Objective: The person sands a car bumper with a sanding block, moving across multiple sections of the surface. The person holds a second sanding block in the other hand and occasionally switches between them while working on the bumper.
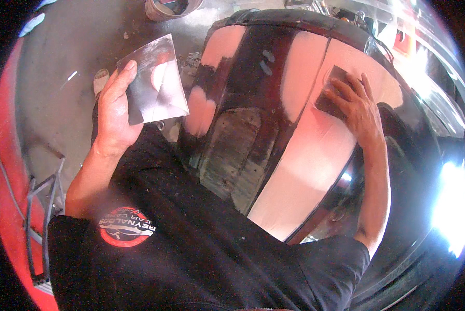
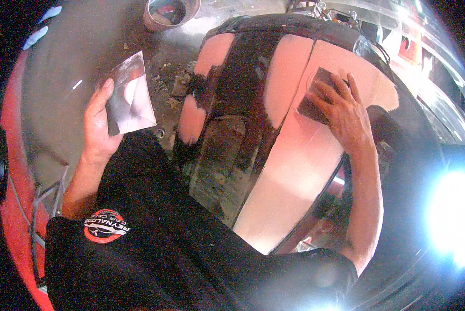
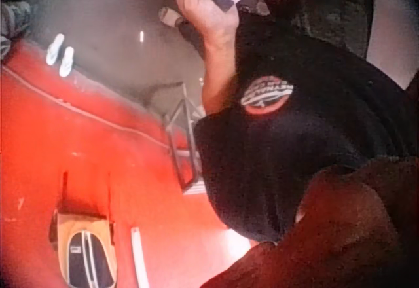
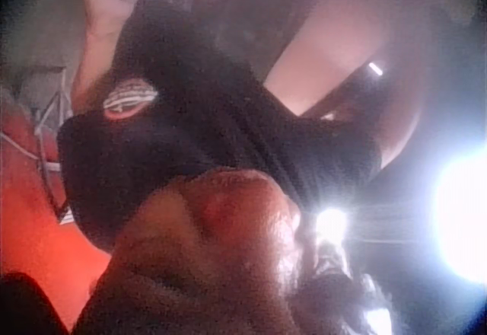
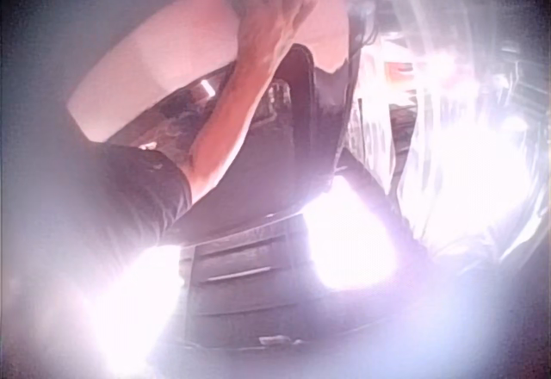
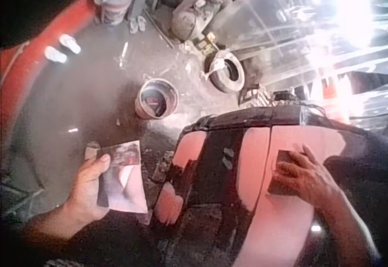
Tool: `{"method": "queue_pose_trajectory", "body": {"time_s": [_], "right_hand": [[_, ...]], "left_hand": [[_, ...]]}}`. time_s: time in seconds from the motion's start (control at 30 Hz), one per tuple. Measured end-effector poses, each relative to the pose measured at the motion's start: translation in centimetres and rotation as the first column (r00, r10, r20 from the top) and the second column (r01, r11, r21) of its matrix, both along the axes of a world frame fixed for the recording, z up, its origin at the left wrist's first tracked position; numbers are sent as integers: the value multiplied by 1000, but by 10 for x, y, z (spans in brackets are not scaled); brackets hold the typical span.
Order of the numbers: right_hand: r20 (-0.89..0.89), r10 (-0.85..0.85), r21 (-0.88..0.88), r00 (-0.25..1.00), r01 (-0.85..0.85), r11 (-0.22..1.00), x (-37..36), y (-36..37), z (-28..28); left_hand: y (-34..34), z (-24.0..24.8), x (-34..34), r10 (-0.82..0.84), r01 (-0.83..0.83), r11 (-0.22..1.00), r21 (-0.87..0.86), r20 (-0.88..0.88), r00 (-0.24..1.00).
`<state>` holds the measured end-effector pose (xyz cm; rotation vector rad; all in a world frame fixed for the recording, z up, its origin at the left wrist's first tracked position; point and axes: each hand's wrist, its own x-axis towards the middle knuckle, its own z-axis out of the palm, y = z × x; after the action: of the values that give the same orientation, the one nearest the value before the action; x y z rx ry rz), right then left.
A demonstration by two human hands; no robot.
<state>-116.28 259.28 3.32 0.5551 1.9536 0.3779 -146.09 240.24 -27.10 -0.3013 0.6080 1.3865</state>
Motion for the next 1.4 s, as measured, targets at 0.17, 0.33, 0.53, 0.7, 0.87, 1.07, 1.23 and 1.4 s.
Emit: {"method": "queue_pose_trajectory", "body": {"time_s": [0.17,0.33,0.53,0.7,0.87,1.07,1.23,1.4], "right_hand": [[28,14,-3,1000,-14,1000,-6,-7,6],[-64,74,-69,995,-79,995,7,15,-27],[11,2,-36,1000,-2,999,-4,13,-5],[26,37,-36,999,-36,999,-14,11,4],[-77,19,-81,997,-25,996,3,37,-28],[-51,26,-79,998,-30,996,3,49,-29],[13,10,-56,1000,-9,998,-16,37,-4],[-92,78,-94,993,-87,992,-15,45,-4]], "left_hand": [[1,-6,-3,7,-7,1000,-17,7,1000],[6,-16,3,8,-8,1000,-13,4,1000],[-2,-11,-6,1,-2,999,-50,-24,1000],[-1,-11,-10,-12,11,999,-48,-18,1000],[9,-21,-6,-7,5,999,-52,-32,999],[15,-24,-9,3,-6,997,-79,-41,999],[8,-14,-16,18,-19,1000,-20,-33,999],[3,-7,-20,27,-29,998,-60,-31,999]]}}
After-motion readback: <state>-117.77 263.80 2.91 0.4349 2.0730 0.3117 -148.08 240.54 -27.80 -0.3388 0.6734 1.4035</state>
